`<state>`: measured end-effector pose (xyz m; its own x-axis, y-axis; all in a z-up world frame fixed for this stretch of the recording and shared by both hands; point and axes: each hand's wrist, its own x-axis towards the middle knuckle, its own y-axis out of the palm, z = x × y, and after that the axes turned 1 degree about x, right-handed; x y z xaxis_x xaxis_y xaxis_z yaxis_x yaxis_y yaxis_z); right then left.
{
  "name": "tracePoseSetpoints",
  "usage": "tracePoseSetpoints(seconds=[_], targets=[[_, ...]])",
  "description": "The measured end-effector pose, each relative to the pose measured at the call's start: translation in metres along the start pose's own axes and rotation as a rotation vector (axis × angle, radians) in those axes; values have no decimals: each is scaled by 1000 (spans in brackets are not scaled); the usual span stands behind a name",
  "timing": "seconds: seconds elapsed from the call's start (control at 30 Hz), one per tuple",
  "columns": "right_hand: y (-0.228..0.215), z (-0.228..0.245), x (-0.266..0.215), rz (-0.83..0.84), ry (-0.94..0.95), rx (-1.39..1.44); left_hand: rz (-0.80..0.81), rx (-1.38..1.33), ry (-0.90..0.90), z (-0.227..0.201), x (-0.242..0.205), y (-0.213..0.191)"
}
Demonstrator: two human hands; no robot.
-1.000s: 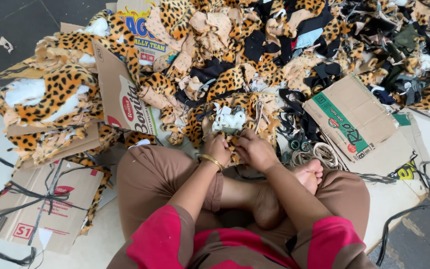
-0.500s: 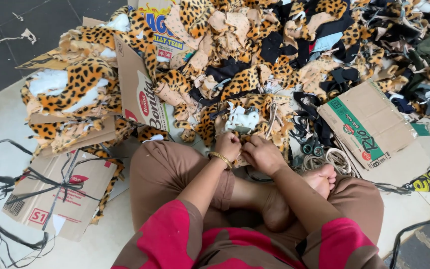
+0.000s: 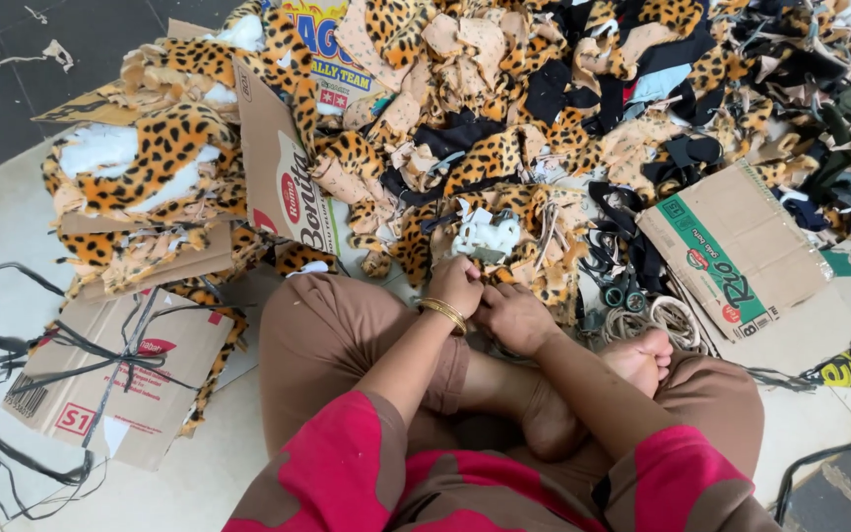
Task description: Assembling small leopard-print fabric pouches by folding and tucking fabric scraps while sitting on the floor.
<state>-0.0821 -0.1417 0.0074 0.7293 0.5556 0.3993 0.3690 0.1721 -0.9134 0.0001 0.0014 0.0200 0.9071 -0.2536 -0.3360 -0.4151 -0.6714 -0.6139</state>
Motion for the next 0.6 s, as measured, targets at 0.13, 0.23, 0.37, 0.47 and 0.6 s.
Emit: tracePoseSetpoints(seconds=[0.13, 0.23, 0.37, 0.47, 0.6], targets=[[-35, 4, 15, -32, 7, 124, 24, 35, -18, -59, -38, -67], [-40, 2, 16, -58, 38, 159, 51, 10, -14, -66, -31, -90], [-42, -3, 18, -129, 129, 174, 18, 82, 51, -14, 26, -81], [-50, -6, 27, -163, 167, 190, -25, 131, 85, 17, 57, -108], [-63, 1, 63, -219, 228, 229, -116, 151, 16, 53, 65, -155]])
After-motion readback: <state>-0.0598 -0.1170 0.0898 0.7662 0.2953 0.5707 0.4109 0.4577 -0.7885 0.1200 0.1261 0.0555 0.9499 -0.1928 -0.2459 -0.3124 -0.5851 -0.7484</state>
